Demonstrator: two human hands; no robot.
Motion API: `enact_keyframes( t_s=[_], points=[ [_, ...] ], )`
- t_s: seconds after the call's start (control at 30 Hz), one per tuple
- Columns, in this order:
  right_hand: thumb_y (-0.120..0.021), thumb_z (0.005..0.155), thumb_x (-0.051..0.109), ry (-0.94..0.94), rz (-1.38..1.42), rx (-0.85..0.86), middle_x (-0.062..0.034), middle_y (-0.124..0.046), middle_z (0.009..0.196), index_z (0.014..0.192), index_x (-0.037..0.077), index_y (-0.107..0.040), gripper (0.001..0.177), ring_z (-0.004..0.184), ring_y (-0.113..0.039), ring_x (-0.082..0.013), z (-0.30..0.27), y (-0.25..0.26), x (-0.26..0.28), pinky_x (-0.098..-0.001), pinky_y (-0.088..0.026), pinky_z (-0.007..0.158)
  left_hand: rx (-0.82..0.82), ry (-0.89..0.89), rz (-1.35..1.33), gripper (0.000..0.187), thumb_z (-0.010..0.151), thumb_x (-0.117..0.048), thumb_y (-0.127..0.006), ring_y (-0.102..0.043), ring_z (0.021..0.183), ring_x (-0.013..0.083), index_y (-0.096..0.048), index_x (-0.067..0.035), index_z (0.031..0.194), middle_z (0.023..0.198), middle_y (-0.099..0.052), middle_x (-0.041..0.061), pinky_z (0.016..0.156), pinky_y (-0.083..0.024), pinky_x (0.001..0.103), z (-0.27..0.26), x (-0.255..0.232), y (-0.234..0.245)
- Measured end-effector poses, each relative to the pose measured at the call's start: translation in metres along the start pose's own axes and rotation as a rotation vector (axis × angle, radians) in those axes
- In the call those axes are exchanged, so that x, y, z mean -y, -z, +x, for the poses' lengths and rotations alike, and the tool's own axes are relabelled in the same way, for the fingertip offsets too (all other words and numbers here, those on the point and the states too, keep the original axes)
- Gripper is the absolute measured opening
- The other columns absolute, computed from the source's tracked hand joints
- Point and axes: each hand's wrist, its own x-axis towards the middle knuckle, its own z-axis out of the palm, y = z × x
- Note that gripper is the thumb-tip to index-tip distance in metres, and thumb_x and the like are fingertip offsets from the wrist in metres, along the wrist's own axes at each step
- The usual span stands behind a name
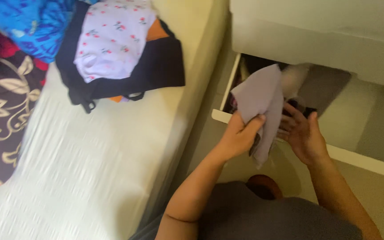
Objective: The person opens a white drawer next to a bed and removes folded clothes one by one, placing them on the bed. Items include shirts, shorts, and underwear in various colors. The drawer is emptied by the end of the clip.
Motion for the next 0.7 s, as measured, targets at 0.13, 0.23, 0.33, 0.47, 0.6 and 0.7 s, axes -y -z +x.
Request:
enact_keyframes(
  t_s=[0.13, 0.23, 0.33, 0.47, 0.6, 0.7],
  points=[
    [-0.035, 0.064, 0.065, -0.049, 0.06, 0.006, -0.0176, -0.047, 0.119, 0.131, 0.01, -0.038, 0.087, 0.108, -0.046, -0.0298, 0.002, 0.012, -0.002, -0.0476, -0.037, 0.091, -0.028, 0.165, 0.228, 0.009, 0.079, -0.016, -0.048, -0.038, 0.06, 0.0082, -0.045, -0.014, 0.071, 0.065, -0.041, -0.005, 0.055, -0.031, 0.028, 0.014, -0.082, 0.007],
    [-0.033, 0.077, 0.06, 0.023, 0.079, 0.035, -0.0178, -0.049, 0.12, 0.128, 0.012, -0.041, 0.07, 0.109, -0.047, -0.0291, 0.006, 0.03, -0.013, -0.0462, -0.037, 0.091, -0.192, 0.008, 0.264, 0.006, 0.076, -0.015, -0.052, -0.047, 0.067, 0.008, -0.057, -0.014, 0.077, 0.071, -0.054, -0.003, 0.062, -0.041, 0.025, 0.035, -0.115, 0.03],
    [-0.029, 0.082, 0.055, 0.026, 0.03, 0.041, -0.0199, -0.047, 0.122, 0.129, 0.012, -0.039, 0.065, 0.112, -0.046, -0.0315, 0.001, 0.023, -0.009, -0.0475, -0.037, 0.09, -0.375, -0.121, 0.344, 0.017, 0.073, -0.024, -0.059, -0.054, 0.078, 0.0097, -0.059, -0.013, 0.086, 0.083, -0.059, 0.0, 0.072, -0.046, 0.026, 0.051, -0.177, 0.052],
    [-0.025, 0.08, 0.053, -0.014, -0.085, 0.03, -0.0218, -0.047, 0.122, 0.132, 0.011, -0.034, 0.068, 0.114, -0.045, -0.0307, -0.005, 0.017, -0.005, -0.0479, -0.038, 0.091, -0.783, -0.248, 0.639, 0.049, 0.069, -0.043, -0.063, -0.062, 0.091, 0.0152, -0.055, -0.011, 0.104, 0.1, -0.062, 0.006, 0.08, -0.048, 0.028, 0.072, -0.222, 0.112],
    [-0.027, 0.079, 0.053, -0.029, -0.138, 0.037, -0.0284, -0.05, 0.116, 0.132, 0.008, -0.034, 0.069, 0.107, -0.049, -0.0349, -0.004, 0.022, -0.006, -0.044, -0.039, 0.085, -0.958, -0.47, 0.916, 0.08, 0.081, -0.03, -0.075, -0.036, 0.129, 0.0208, -0.025, 0.007, 0.131, 0.136, -0.039, 0.021, 0.11, -0.022, 0.031, 0.073, -0.203, 0.222],
    [-0.025, 0.086, 0.048, -0.014, -0.107, 0.082, -0.0274, -0.053, 0.11, 0.132, 0.006, -0.035, 0.063, 0.101, -0.051, -0.0329, -0.004, 0.026, -0.009, -0.0414, -0.041, 0.083, -0.852, -0.601, 0.985, 0.107, 0.08, 0.006, -0.079, 0.0, 0.15, 0.0209, 0.003, -0.014, 0.146, 0.156, 0.003, 0.008, 0.128, 0.0, 0.036, 0.049, -0.189, 0.24]
  ],
)
